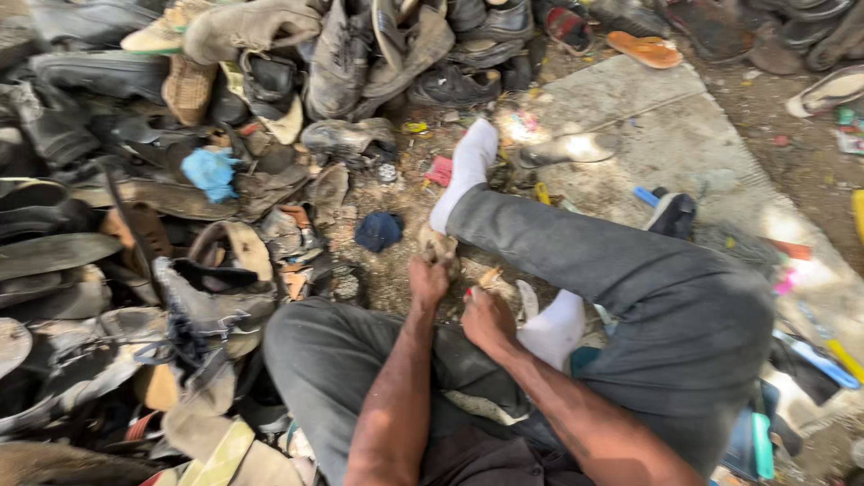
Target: The person sits on the ground and uses a knife to cut and scrape the material of several shoes, including soles and uppers, from a large pile of discarded footwear.
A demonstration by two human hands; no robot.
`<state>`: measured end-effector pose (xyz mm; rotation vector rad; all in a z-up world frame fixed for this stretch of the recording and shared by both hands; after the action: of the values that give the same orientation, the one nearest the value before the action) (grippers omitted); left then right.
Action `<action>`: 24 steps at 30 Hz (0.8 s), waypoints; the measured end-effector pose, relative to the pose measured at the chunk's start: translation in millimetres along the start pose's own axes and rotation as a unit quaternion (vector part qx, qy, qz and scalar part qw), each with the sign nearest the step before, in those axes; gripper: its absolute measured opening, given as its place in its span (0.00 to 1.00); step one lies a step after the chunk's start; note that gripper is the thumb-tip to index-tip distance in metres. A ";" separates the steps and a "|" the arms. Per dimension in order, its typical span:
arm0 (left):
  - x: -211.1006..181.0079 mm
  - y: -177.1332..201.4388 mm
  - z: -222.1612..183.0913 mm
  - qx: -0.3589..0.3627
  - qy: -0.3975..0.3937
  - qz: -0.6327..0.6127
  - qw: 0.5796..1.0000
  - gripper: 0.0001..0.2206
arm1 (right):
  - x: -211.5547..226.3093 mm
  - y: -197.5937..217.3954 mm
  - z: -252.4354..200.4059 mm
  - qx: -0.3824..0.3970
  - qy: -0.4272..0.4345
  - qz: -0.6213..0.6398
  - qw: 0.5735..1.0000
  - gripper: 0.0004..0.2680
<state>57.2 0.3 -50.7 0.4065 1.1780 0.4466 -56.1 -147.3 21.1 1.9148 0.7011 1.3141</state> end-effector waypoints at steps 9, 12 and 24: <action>-46.8 35.2 3.2 0.036 0.185 -0.130 0.973 0.10 | 29.5 12.8 23.3 0.023 -0.095 -0.004 0.995 0.06; -35.1 20.8 0.3 0.044 0.188 -0.119 0.974 0.12 | 32.0 15.5 -7.3 0.021 -0.038 -0.041 0.998 0.06; -44.0 12.0 -8.9 -0.005 0.255 -0.416 0.873 0.05 | 18.5 29.1 16.2 0.012 -0.110 0.007 0.994 0.08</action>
<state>33.4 -12.4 -12.9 -0.2720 1.7278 -0.2194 -33.3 -155.0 50.6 2.0489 0.5960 1.0842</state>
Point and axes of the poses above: each hand's wrist, its own z-axis towards the middle knuckle, its own y-axis out of the back of the hand, x = y × z, the point moved 7 cm from there along z, towards the middle knuckle, and after that the axes turned 9 degrees about -y, right-handed, at the moved point
